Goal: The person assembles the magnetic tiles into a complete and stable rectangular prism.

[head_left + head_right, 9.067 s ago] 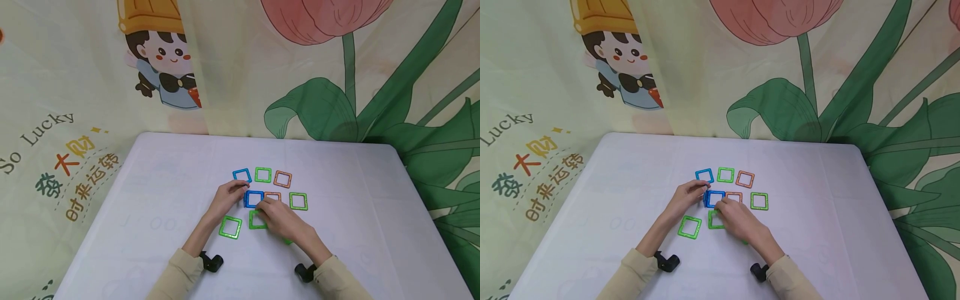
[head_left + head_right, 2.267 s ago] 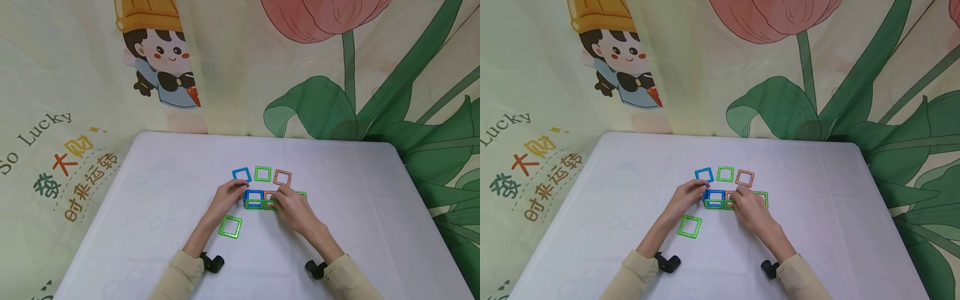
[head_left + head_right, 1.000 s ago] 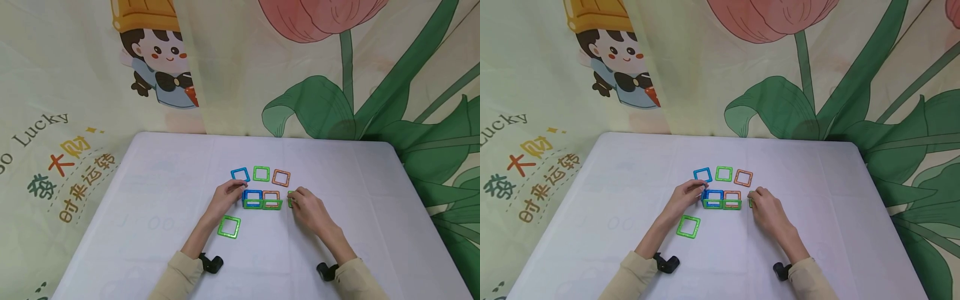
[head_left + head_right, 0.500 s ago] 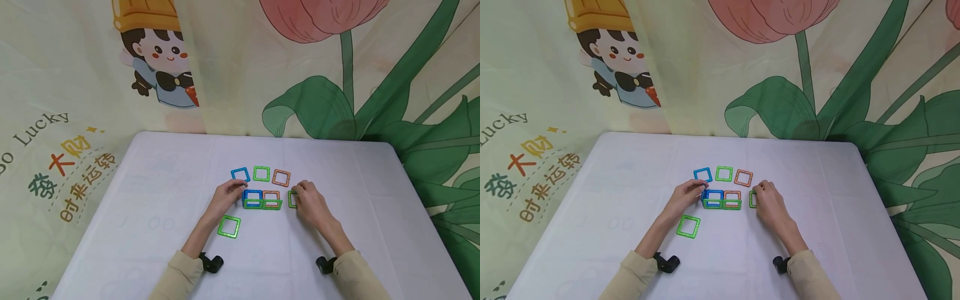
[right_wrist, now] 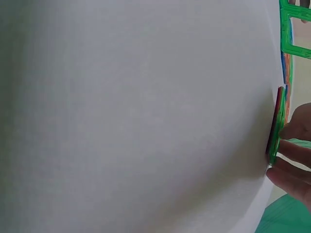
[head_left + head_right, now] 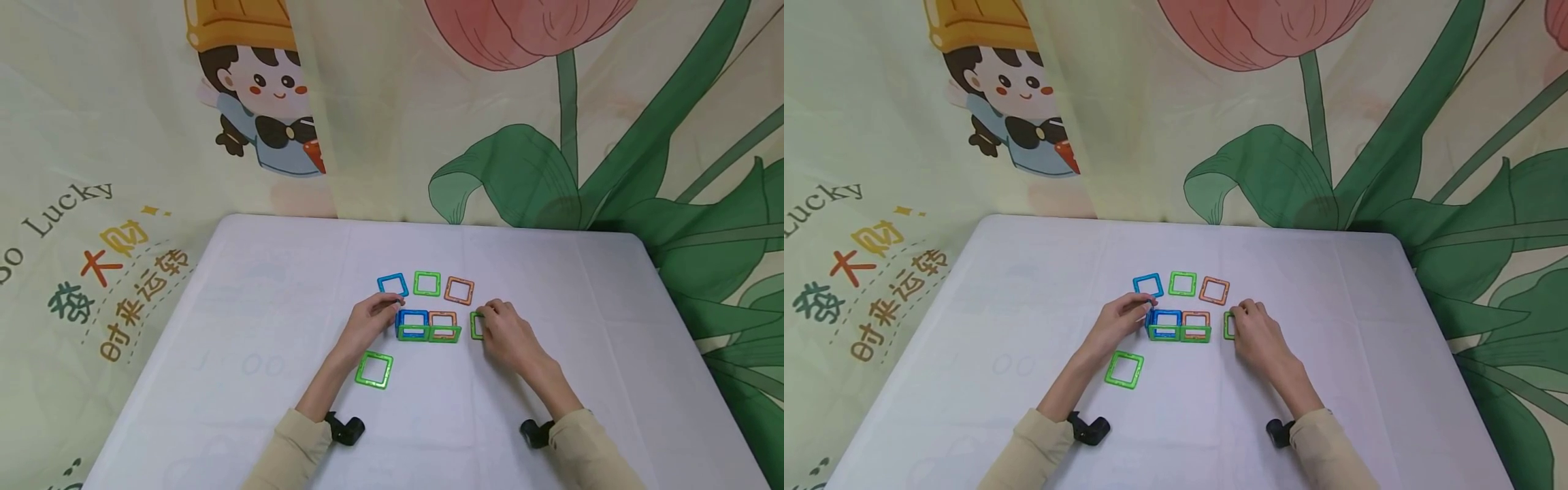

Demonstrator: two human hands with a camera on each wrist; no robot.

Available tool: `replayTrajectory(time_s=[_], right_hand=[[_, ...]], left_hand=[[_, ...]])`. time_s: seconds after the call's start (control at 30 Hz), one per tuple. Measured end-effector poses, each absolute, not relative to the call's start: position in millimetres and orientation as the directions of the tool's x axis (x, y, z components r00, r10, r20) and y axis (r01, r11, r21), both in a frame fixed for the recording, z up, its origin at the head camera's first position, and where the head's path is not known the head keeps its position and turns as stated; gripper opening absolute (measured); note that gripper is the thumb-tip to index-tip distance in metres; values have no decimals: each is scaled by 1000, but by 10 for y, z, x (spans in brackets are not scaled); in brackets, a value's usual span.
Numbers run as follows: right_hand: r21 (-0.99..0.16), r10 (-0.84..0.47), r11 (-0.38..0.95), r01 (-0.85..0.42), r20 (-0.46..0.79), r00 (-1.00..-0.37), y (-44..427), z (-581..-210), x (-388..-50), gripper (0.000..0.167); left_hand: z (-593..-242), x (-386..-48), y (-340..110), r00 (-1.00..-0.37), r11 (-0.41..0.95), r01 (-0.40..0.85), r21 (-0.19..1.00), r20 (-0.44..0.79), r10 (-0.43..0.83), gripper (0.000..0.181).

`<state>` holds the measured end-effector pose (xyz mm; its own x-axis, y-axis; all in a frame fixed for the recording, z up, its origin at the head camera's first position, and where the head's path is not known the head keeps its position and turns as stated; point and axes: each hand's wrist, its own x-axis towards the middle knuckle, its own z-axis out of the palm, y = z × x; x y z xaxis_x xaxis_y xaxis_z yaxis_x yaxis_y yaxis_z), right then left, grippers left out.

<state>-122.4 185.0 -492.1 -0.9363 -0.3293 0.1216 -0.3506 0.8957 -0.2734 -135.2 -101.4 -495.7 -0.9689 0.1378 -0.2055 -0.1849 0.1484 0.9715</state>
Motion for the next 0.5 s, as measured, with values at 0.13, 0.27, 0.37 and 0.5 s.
replayTrajectory(time_s=[0.13, 0.27, 0.37, 0.5], right_hand=[[-283, -327, 904, -321, 29, -945, 1833, -4869, -1202, 41], [-280, -321, 916, -287, -84, -943, 1796, -4828, -1178, 51], [-251, -324, 924, -288, -116, -939, 1772, -4820, -1164, 53], [-214, -334, 927, -308, -96, -938, 1751, -4819, -1159, 51]], left_hand=[[-4953, -1355, -1017, -968, 153, -186, 970, -208, 140, 28], [-4943, -1352, -1021, -968, 166, -185, 969, -209, 141, 29], [-4943, -1348, -1021, -967, 168, -187, 968, -211, 140, 29], [-4951, -1344, -1017, -968, 167, -185, 968, -209, 140, 30]])
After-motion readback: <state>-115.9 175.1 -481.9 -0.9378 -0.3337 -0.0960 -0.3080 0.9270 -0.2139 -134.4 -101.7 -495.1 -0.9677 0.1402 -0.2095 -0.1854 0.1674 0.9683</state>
